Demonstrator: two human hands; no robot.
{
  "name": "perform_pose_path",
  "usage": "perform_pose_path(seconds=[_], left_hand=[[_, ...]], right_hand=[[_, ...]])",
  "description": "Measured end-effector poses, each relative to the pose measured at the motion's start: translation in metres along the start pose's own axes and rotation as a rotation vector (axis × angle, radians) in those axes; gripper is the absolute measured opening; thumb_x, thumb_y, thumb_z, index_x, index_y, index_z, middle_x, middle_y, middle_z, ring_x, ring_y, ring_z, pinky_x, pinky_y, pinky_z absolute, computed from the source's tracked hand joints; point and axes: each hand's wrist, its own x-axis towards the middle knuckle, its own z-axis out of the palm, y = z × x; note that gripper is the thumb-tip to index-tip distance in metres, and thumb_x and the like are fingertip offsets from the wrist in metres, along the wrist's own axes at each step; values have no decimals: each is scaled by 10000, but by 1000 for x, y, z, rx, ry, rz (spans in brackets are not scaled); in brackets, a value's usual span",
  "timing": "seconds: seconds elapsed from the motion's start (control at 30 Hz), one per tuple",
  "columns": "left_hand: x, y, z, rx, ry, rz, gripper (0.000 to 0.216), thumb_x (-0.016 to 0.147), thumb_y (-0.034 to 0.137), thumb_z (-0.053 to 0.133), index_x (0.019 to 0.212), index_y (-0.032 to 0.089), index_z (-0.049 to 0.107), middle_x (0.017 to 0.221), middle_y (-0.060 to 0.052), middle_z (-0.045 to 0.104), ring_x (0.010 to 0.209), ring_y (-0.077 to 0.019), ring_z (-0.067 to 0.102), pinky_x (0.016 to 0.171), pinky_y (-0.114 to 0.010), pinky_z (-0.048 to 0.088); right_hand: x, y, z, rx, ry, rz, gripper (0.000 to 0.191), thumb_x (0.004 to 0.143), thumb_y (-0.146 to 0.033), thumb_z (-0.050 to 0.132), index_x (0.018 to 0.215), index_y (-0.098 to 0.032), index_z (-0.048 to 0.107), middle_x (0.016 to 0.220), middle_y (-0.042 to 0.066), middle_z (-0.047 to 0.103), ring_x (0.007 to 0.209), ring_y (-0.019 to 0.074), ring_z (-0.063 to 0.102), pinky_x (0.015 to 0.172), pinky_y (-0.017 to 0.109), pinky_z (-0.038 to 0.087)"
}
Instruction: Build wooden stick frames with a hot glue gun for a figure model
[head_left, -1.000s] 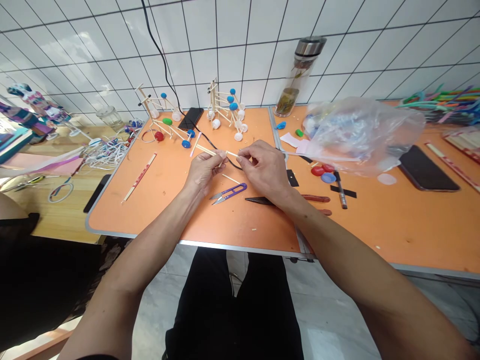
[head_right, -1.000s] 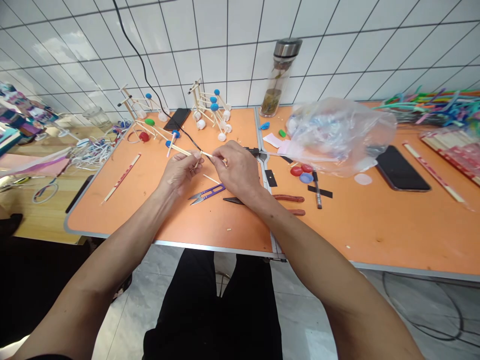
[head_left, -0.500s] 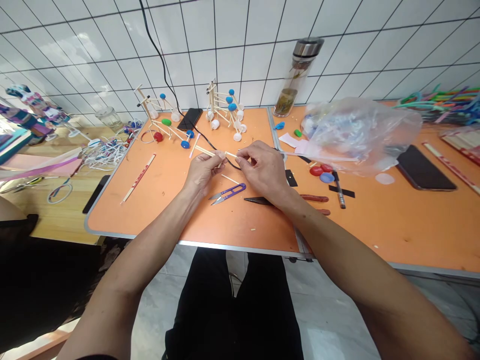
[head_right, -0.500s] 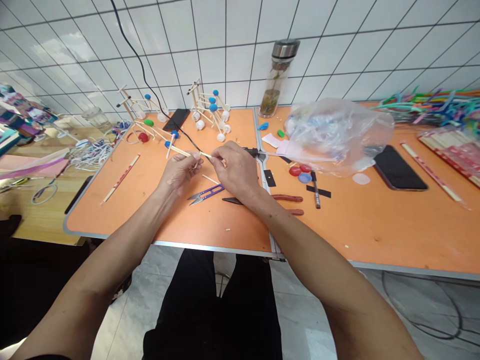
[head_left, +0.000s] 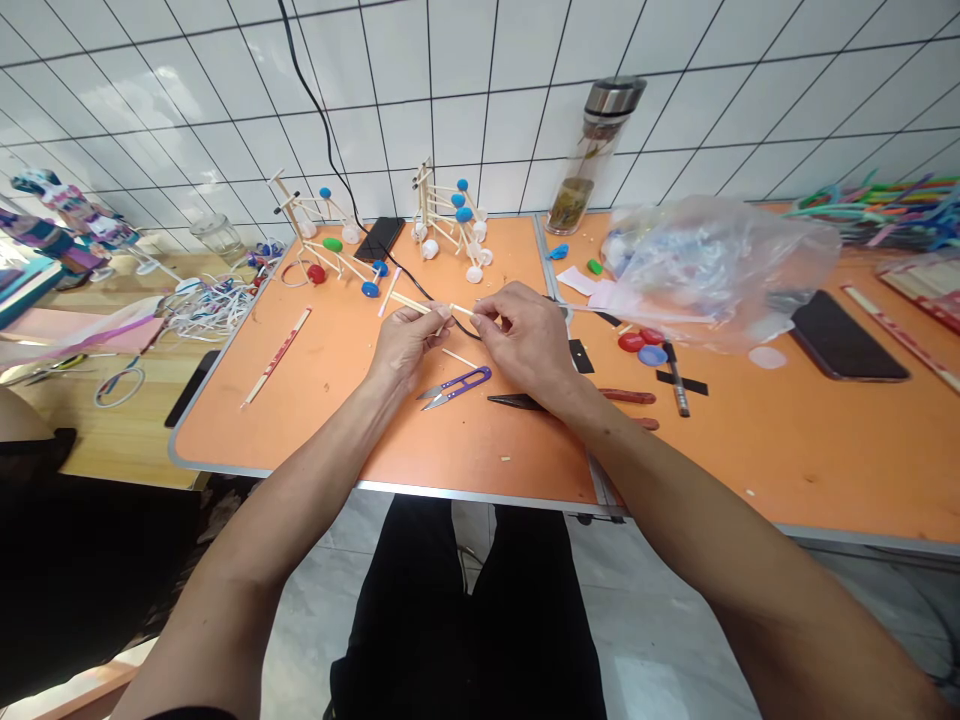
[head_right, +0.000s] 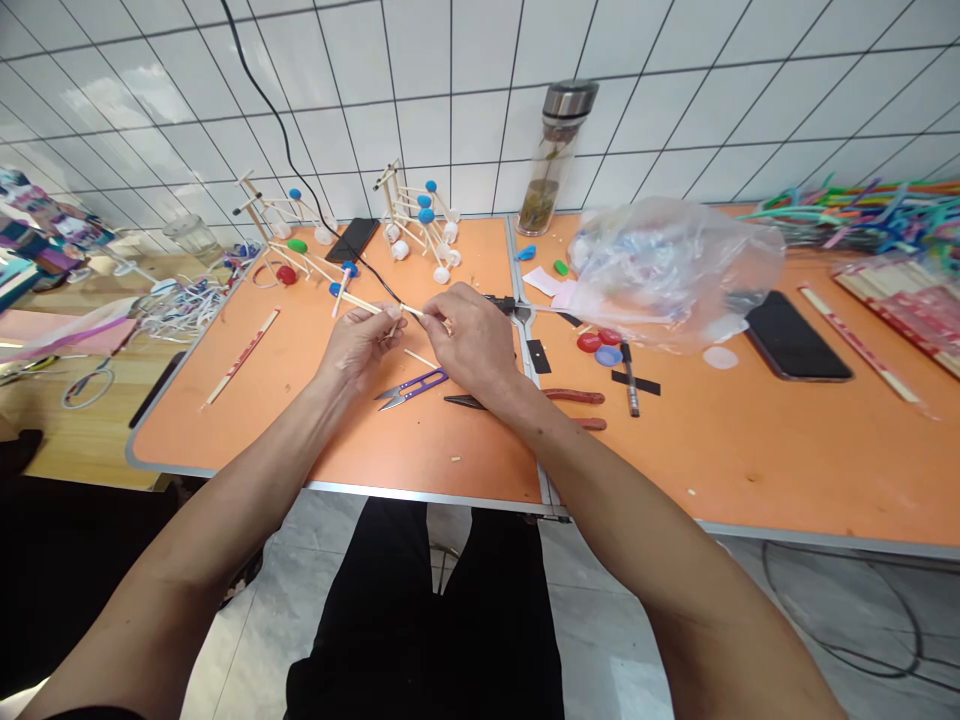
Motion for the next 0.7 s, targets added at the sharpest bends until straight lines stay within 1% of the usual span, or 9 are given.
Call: perform_pose_path(seconds=[0.23,0.47,0.7], left_hand=[[-1,1,1,0,-18,1,445,482,367,1096,757,169,808,722,-3,751,708,-95,670,693,-212,532],[-1,1,1,8,-10,1,448,497,374,1093,764,169,798,731,-10,749,721,-107,682,698,-223,534],[-1,0,1,-17,-11,4,474,487,384,1107,778,158,809,732,-19,761,694,-96,671,686,-214,537]], right_hand=[[0,1,1,0,-1,1,138,970,-173,686,862,-232,749,948,57,768,851,231,668,776,385,470],[0,1,0,-15,-11,5,146,980,-170,683,864,-231,747,967,62,779,873,235,679,783,385,467],[1,-1,0,-39,-6,25,119,994,-195,702,903,-228,771,969,54,795,871,226,683,742,370,428]])
